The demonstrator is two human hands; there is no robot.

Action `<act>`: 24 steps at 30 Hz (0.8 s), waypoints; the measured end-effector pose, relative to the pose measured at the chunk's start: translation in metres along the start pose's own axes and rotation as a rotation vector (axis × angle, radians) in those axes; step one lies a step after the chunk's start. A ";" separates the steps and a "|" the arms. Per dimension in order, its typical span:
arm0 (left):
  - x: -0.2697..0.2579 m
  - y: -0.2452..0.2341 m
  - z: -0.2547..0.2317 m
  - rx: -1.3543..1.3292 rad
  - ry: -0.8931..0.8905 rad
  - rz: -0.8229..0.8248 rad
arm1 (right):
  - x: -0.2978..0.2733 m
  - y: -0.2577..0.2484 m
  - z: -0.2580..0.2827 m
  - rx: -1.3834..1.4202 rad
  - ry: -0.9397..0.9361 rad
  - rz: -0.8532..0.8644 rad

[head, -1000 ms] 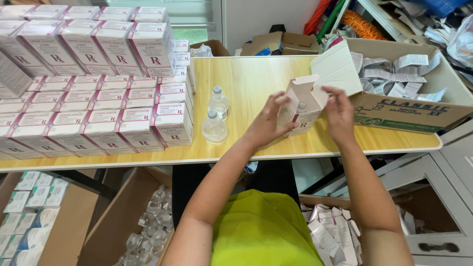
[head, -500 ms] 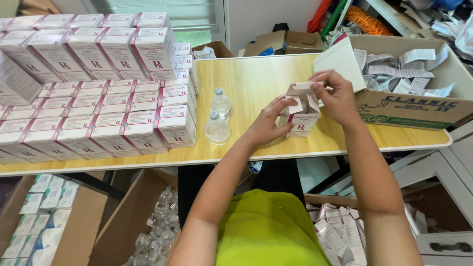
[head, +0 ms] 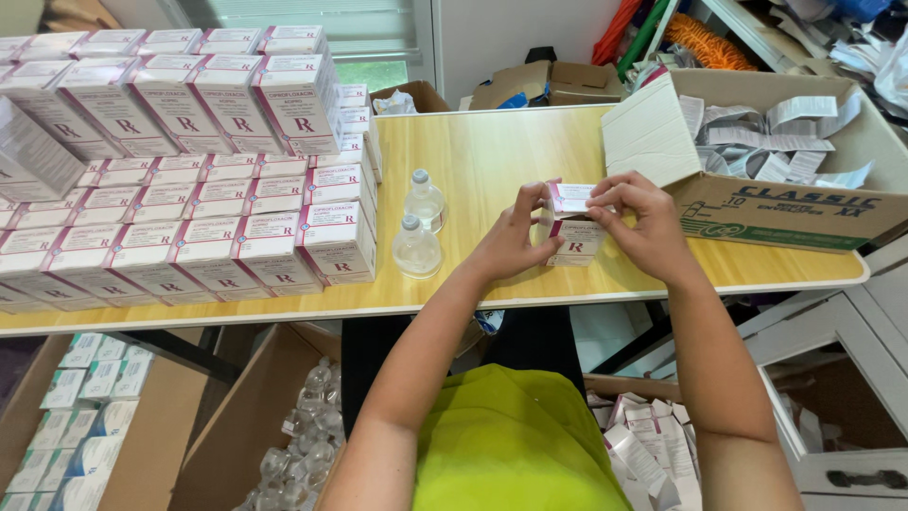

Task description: The person repeatedly picks small clear plastic bottles from a cardboard box, places them into white and pink product boxes, folds the flaps to close the boxes, and stacks the completed boxes on a table. The person also gathers and stacks empty box flaps and inserts.

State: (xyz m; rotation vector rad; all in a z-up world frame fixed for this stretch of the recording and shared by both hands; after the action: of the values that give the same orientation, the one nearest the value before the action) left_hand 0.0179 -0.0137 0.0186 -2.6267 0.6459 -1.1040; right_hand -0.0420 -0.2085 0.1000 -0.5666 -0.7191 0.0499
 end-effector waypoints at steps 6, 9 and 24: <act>-0.001 0.000 0.000 0.006 -0.025 0.011 | -0.002 -0.007 0.002 -0.003 0.034 0.040; -0.001 0.000 0.000 0.003 -0.021 0.008 | 0.001 -0.009 0.004 0.001 0.060 0.040; -0.003 0.001 0.003 0.015 -0.003 -0.002 | 0.002 -0.008 0.013 -0.081 0.065 0.042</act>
State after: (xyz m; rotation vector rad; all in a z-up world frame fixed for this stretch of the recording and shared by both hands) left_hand 0.0184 -0.0132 0.0143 -2.6160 0.6318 -1.1015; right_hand -0.0499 -0.2091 0.1128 -0.6583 -0.6482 0.0414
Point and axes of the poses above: each hand's wrist, its own x-axis towards the middle knuckle, its own y-axis out of the palm, z = x × y, the point moved 3 cm from there along x, towards the middle knuckle, and after that the axes turned 3 degrees about x, right-handed, at the moved point
